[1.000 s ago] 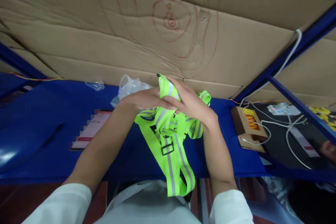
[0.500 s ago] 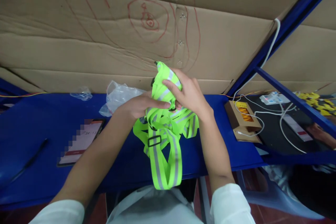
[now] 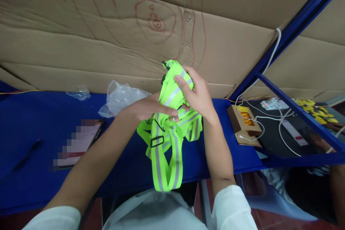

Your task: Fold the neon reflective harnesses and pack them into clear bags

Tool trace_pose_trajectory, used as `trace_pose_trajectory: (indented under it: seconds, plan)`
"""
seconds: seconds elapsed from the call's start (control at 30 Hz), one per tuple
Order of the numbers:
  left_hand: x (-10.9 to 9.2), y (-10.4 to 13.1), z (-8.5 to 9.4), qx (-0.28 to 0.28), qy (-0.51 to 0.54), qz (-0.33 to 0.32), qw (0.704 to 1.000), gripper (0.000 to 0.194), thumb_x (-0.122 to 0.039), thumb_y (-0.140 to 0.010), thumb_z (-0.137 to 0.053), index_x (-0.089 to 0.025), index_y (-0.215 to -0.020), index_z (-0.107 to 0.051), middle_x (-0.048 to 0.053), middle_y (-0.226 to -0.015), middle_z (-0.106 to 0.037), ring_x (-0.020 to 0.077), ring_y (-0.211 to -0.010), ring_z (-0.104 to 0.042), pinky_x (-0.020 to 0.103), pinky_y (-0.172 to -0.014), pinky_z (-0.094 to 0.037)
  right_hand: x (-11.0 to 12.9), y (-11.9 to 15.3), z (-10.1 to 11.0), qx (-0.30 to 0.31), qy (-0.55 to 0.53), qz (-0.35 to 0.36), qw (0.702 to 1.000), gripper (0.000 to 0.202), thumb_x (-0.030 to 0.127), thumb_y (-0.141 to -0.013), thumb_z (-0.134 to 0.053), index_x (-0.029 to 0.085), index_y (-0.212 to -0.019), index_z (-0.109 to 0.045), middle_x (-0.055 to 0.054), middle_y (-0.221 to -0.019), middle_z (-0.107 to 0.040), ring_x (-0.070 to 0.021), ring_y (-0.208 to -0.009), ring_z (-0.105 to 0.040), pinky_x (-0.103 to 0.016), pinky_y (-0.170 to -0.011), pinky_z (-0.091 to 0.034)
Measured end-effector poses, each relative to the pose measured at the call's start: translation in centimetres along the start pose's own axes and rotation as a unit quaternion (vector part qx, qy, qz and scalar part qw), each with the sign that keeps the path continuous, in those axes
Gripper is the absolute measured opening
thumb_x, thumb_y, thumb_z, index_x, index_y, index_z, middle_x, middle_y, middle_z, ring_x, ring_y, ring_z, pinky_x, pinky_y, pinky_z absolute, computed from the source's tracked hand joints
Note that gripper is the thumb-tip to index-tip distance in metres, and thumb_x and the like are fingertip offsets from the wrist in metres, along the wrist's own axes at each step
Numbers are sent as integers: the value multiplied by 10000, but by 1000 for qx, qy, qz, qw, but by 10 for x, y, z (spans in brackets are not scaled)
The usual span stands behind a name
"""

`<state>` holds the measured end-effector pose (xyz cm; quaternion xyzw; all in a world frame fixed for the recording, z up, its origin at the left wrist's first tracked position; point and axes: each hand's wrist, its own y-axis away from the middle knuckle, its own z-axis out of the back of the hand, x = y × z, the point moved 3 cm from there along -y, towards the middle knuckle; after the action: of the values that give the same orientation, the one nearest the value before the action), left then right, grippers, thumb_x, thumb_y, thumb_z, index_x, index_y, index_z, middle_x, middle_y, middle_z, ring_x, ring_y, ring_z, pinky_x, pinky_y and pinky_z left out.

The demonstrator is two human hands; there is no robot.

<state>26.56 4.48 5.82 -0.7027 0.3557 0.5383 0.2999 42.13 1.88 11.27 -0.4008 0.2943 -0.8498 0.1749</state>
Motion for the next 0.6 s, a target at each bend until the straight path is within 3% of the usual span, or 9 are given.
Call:
trace_pose_trajectory:
  seconds: [0.1,0.17,0.27,0.33,0.47,0.53,0.6]
  plan:
    - [1,-1,4,-38,-97,-18,994,371,-296,-692,-927,-138,-951,-714,46,-797,-737,166,-612,-659,284,-578,-543,0,1,0,-26,-45,-14,999,451,633,-959,-615,246,-1175,-701,-54,-1091,-757,-228,-954,-709,-364,-835,-597]
    - [1,0,6,-50,-152,-18,987,320,-324,-717,-906,-143,-901,-717,40,-751,-725,176,-625,-661,283,-597,-536,-2,1,-2,-11,-110,-58,992,429,614,-945,-643,238,-1142,-710,-49,-1043,-764,-215,-908,-715,-344,-789,-596]
    - [-1,2,3,1,-165,-19,986,250,-330,-765,-854,-159,-895,-725,37,-784,-738,187,-675,-675,300,-666,-552,-7,2,-12,47,-207,-130,968,420,602,-944,-635,234,-1129,-711,-50,-951,-762,-215,-847,-726,-333,-723,-600]
    - [-5,5,1,24,-176,-36,983,203,-325,-794,-821,-172,-881,-721,23,-791,-737,186,-708,-679,303,-723,-554,-10,2,-17,56,-226,-143,962,426,615,-945,-616,234,-1110,-714,-56,-948,-758,-220,-852,-728,-339,-725,-606]
    - [-15,12,0,-13,-271,-97,958,168,-346,-864,-747,-181,-858,-714,25,-824,-745,198,-795,-687,280,-755,-525,-8,0,-14,-27,-120,-83,989,379,587,-956,-629,241,-1030,-766,-50,-985,-744,-211,-920,-706,-346,-801,-594]
    - [-18,15,-3,2,-298,-114,948,187,-365,-903,-703,-185,-853,-699,32,-821,-743,200,-794,-681,277,-748,-517,0,1,-9,-72,-46,-24,996,320,531,-949,-675,250,-1053,-788,-56,-1057,-733,-209,-978,-690,-354,-864,-580]
    - [-20,16,-5,21,-305,-124,944,189,-362,-923,-677,-186,-853,-688,33,-825,-740,193,-790,-677,269,-754,-514,10,4,-5,-67,-10,20,998,310,495,-978,-653,260,-1136,-778,-68,-1135,-728,-210,-1023,-687,-371,-921,-569]
